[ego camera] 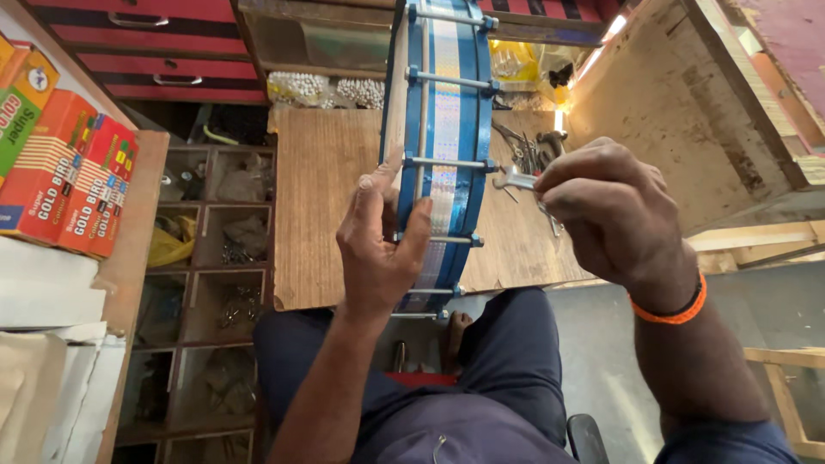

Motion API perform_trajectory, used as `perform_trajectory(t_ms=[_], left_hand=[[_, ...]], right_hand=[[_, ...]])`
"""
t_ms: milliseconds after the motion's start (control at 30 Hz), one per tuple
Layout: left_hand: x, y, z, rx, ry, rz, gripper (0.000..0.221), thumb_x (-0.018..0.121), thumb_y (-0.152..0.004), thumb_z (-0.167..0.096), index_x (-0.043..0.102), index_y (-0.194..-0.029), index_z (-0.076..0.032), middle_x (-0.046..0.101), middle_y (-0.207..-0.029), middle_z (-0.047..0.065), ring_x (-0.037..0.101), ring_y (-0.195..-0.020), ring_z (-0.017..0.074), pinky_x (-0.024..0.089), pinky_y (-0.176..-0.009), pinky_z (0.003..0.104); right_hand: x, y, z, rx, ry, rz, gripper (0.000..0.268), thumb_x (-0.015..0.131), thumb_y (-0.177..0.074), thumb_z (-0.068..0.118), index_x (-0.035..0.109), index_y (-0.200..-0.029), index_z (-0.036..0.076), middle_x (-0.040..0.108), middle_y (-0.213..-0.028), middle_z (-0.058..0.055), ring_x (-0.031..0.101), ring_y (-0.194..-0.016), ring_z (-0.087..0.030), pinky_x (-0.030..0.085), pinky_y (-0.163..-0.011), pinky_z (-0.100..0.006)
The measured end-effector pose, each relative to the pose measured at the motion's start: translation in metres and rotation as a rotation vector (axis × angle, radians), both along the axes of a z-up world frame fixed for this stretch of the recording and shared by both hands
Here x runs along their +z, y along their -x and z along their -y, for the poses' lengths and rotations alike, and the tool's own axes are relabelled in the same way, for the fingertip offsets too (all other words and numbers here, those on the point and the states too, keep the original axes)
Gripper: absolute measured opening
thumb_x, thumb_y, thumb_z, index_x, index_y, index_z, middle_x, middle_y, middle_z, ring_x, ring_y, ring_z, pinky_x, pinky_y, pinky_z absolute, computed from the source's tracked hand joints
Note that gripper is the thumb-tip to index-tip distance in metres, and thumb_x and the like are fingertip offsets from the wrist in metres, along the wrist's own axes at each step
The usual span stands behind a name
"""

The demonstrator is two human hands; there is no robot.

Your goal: The person assembles and tunes a blue drum instrument by inserting long bolts into the rim and tightening the nuts using a small wrench at a workbench.

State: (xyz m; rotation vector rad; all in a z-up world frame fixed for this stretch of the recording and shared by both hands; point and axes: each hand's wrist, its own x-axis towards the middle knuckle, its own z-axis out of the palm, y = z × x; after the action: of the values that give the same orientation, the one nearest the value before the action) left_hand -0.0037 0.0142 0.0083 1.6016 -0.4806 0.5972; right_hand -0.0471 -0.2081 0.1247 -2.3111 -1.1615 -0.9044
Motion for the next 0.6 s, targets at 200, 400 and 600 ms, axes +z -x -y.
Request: perform_trajectory(t_ms=[200, 400, 600], left_hand=[[0.004, -0.001, 0.0, -0.008, 0.012, 0.033, 0.049, 0.074, -0.097, -0.009, 0.058, -0.143, 0.001, 0.048, -0.079, -0.003, 0.043, -0.065, 0.0055, 0.039, -0.058, 0.024], [0.002, -0.008, 0.003, -0.027, 0.019, -0.002, 0.051, 0.072, -0.098, -0.008, 0.055, -0.145, 0.001, 0.05, -0.077, -0.005, 0.046, -0.064, 0.0028, 0.04, -0.054, 0.023], [0.0, -0.01, 0.004, -0.018, 0.01, 0.007, 0.05, 0.074, -0.1, -0.008, 0.057, -0.146, 0.0, 0.05, -0.079, -0.005, 0.045, -0.067, 0.0047, 0.039, -0.058, 0.024]], right_hand=[[0.003, -0.006, -0.005, -0.093, 0.463, 0.225, 0.02, 0.072, -0.096, 0.007, 0.058, -0.109, 0.014, 0.066, -0.108, -0.008, 0.067, -0.099, -0.022, 0.06, -0.079, -0.033], [0.0, -0.005, -0.014, -0.018, 0.608, 0.332, 0.019, 0.071, -0.095, 0.015, 0.058, -0.109, 0.018, 0.065, -0.11, -0.005, 0.064, -0.102, -0.021, 0.057, -0.076, -0.03], [0.023, -0.032, 0.005, 0.053, 0.319, -0.104, 0.021, 0.064, -0.096, 0.004, 0.056, -0.113, 0.014, 0.065, -0.102, -0.007, 0.06, -0.095, -0.022, 0.052, -0.077, -0.037]])
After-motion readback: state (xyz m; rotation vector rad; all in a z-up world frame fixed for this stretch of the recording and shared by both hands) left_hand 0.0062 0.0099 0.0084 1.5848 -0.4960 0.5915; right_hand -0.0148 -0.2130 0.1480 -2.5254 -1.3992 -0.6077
